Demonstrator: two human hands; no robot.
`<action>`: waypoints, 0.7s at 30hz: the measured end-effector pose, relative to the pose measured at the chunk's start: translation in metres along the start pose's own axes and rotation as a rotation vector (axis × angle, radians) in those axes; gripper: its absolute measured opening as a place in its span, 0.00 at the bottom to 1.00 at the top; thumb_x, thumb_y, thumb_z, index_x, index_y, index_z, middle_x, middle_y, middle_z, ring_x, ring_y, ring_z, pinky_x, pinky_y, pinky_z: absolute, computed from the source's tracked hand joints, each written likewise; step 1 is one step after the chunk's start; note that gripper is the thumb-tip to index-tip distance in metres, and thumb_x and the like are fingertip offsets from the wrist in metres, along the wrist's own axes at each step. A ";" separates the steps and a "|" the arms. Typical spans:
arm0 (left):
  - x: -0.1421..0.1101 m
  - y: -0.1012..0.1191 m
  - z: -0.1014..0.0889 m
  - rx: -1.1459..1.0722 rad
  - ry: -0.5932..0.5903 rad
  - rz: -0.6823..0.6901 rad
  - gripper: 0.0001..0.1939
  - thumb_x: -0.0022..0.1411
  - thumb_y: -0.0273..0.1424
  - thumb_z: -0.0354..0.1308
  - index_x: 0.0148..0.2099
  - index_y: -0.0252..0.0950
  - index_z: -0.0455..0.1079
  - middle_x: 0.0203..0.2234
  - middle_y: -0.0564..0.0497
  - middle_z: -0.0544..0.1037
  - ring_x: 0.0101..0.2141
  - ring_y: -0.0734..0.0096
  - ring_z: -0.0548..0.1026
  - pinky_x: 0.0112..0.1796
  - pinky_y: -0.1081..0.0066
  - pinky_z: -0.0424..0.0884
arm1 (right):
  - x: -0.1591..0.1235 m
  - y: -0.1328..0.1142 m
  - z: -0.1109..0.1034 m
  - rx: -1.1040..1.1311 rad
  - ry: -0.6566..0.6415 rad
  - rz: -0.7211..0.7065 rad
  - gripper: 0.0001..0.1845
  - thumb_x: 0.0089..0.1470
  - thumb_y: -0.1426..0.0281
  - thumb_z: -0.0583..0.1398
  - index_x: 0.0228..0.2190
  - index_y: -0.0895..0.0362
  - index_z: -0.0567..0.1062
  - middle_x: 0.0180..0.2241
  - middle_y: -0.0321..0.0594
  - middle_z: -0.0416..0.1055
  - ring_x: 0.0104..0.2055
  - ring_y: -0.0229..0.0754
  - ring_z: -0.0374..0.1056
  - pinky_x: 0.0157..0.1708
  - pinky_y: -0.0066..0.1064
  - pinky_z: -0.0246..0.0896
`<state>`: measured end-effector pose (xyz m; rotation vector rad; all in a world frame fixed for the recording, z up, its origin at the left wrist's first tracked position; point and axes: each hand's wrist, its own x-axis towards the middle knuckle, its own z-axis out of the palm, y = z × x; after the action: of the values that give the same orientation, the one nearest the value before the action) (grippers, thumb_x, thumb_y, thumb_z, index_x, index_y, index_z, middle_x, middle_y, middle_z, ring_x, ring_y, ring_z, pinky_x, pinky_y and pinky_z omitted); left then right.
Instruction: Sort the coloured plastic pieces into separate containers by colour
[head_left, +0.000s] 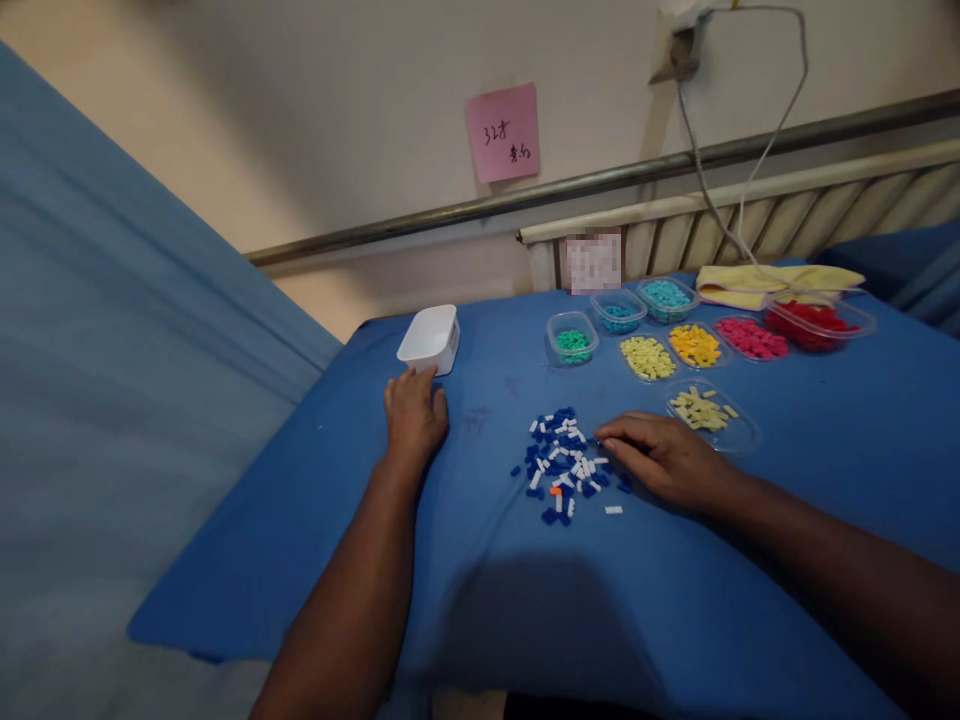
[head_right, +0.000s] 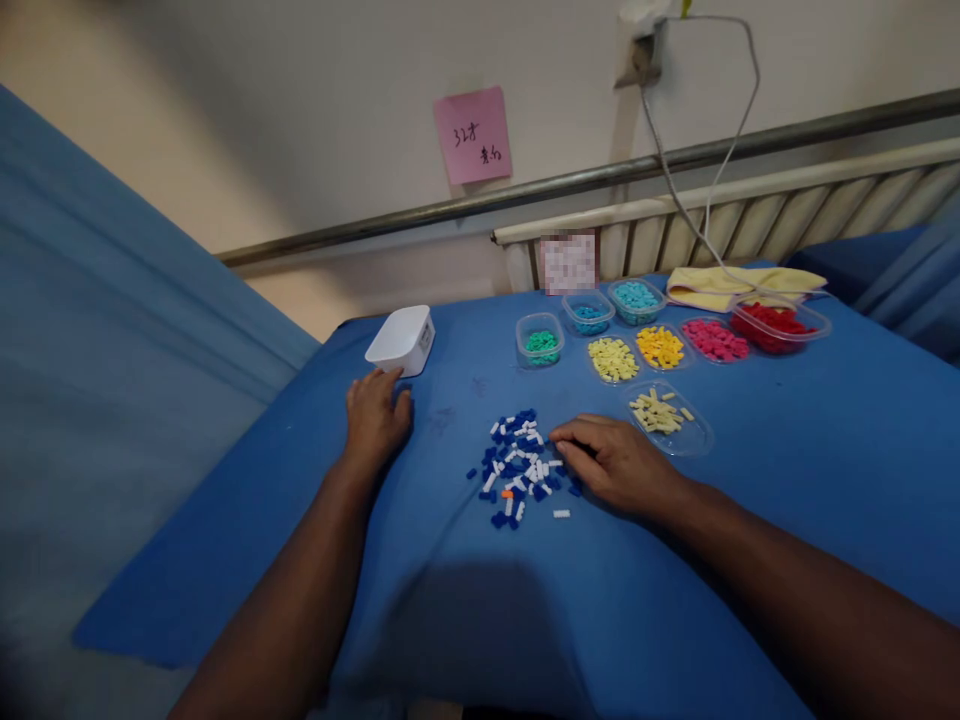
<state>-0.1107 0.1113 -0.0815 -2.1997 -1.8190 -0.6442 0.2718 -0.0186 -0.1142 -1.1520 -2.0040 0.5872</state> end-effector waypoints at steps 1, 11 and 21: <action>0.001 -0.001 0.001 0.007 -0.015 -0.001 0.23 0.72 0.30 0.54 0.66 0.33 0.75 0.62 0.35 0.79 0.69 0.41 0.69 0.71 0.37 0.54 | 0.000 0.000 0.000 -0.002 -0.005 -0.002 0.14 0.73 0.64 0.58 0.49 0.51 0.84 0.44 0.42 0.84 0.44 0.46 0.80 0.46 0.40 0.75; 0.005 0.018 -0.003 0.032 0.030 -0.022 0.29 0.73 0.32 0.56 0.72 0.32 0.69 0.73 0.37 0.67 0.69 0.43 0.68 0.67 0.46 0.66 | 0.002 0.001 0.004 0.037 0.049 0.066 0.13 0.70 0.66 0.60 0.47 0.50 0.85 0.45 0.40 0.85 0.46 0.47 0.81 0.47 0.39 0.74; 0.054 0.030 -0.017 0.068 -0.160 -0.162 0.22 0.77 0.33 0.52 0.67 0.32 0.75 0.62 0.35 0.77 0.59 0.48 0.76 0.57 0.60 0.72 | 0.005 0.007 0.005 0.066 0.097 0.084 0.13 0.70 0.64 0.60 0.45 0.49 0.85 0.42 0.39 0.86 0.42 0.47 0.81 0.45 0.39 0.73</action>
<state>-0.0769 0.1447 -0.0388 -2.1306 -2.0825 -0.4395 0.2699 -0.0105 -0.1206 -1.2063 -1.8481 0.6232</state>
